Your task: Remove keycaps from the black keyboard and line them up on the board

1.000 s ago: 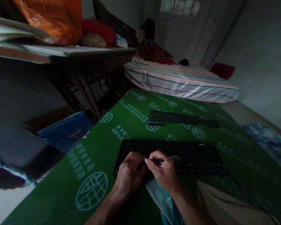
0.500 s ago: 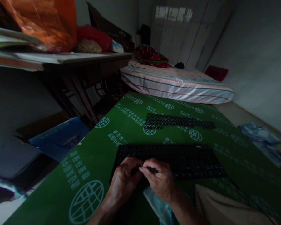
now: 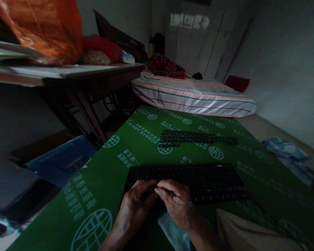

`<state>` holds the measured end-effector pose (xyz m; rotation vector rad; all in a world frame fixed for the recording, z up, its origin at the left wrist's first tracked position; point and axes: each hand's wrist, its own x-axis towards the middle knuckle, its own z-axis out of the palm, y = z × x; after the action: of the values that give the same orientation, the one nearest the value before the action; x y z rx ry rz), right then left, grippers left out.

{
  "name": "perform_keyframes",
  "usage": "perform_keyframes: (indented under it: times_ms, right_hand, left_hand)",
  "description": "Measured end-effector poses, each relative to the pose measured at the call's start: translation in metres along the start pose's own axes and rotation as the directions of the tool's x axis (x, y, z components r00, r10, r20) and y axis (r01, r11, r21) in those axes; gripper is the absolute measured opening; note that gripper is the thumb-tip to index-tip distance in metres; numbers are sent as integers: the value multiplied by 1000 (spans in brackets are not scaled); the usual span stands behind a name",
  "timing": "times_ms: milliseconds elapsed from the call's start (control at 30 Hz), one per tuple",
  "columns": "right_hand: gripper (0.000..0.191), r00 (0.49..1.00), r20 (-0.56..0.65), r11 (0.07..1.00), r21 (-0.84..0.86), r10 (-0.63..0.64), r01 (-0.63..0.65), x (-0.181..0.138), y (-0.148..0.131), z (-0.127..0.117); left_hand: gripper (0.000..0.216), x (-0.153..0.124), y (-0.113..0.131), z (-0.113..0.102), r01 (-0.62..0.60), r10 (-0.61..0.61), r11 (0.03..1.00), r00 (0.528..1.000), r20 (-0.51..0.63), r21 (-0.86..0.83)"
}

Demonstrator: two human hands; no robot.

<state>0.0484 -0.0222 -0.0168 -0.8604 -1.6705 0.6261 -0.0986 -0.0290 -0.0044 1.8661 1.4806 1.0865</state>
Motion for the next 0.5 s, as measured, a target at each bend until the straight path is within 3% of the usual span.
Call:
perform_keyframes:
  times_ms: [167,300,500]
  right_hand:
    - [20,996,-53,995,65,74,-71,-1,1,0]
    - [28,994,-19,991,90,105,-103,-4,6,0]
    - [22,1000,11,995,-101,10,-9,-3,4,-2]
  left_hand:
    - [16,-1,-8,1,-13,13,1000,999,-38,-9]
    - [14,-2,-13,2,-45,44,999,999,-32,-26]
    - [12,0,-8,-1,-66,65,998,996,-61,-18]
